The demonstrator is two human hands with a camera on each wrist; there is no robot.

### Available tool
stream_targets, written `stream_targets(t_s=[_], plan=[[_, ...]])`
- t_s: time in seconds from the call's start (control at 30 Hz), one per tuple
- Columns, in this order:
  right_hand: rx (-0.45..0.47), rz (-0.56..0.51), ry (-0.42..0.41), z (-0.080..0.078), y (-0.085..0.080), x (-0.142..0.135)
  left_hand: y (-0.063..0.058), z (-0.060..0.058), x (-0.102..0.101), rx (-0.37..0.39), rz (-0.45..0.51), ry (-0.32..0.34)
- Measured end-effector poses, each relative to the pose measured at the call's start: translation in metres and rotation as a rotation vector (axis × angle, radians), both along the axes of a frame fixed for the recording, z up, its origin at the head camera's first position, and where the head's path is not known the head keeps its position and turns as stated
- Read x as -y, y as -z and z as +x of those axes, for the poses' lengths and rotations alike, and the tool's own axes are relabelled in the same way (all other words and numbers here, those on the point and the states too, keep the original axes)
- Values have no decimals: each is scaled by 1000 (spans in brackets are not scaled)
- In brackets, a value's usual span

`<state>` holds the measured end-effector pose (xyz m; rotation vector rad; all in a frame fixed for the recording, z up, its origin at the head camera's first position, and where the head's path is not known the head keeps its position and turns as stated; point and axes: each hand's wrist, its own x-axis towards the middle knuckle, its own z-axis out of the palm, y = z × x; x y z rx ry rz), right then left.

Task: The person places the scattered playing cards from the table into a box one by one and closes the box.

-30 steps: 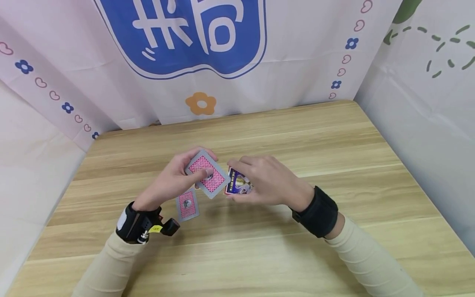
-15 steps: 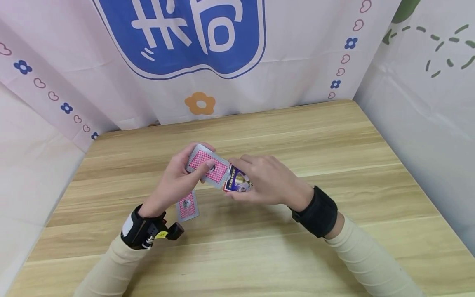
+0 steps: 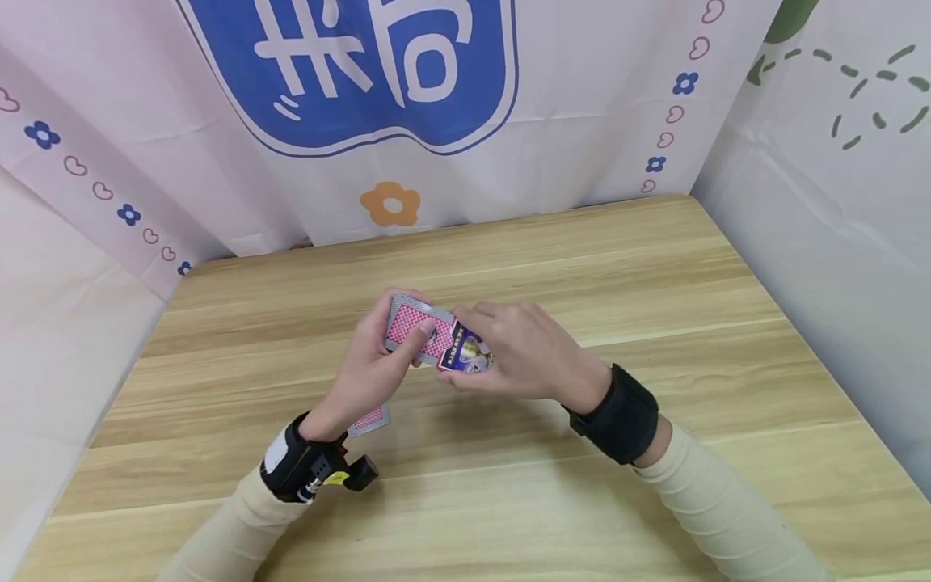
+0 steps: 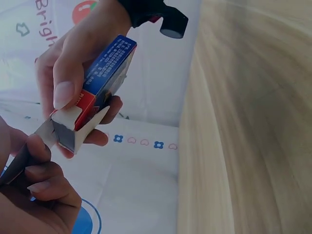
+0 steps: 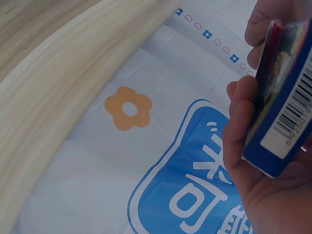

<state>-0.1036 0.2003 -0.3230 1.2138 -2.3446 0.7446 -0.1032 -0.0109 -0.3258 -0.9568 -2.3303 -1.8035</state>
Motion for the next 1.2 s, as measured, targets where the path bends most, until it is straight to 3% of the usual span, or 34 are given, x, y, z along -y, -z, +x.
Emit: stream_targets(t_s=[0.07,0.23,0.33,0.47,0.67,0.73,0.97,1.03,1.2], plan=[[0,1,-3,0,1,0,2,0,0,26,4,6],[1,-7,-5,0,3,2,-17,13,-5,91,-13,22],[10,-12,-5,1,6,2,-17,14,-8,112,-23,46],[3,-1,9,-1,6,1,-11,9,-8,183,-40,86],[-29,14,60,-3,0,-5,1,-9,5,324,16,26],[-30,16,61,-3,-2,-7,4,-12,7,308,26,10],[-28,21,29,-2,-3,-5,11,-9,1,244,-14,84],[-27,22,25,-2,-3,-5,11,-9,0,285,-6,102],[-28,-5,22,-2,-5,-6,7,-12,6,486,127,140]])
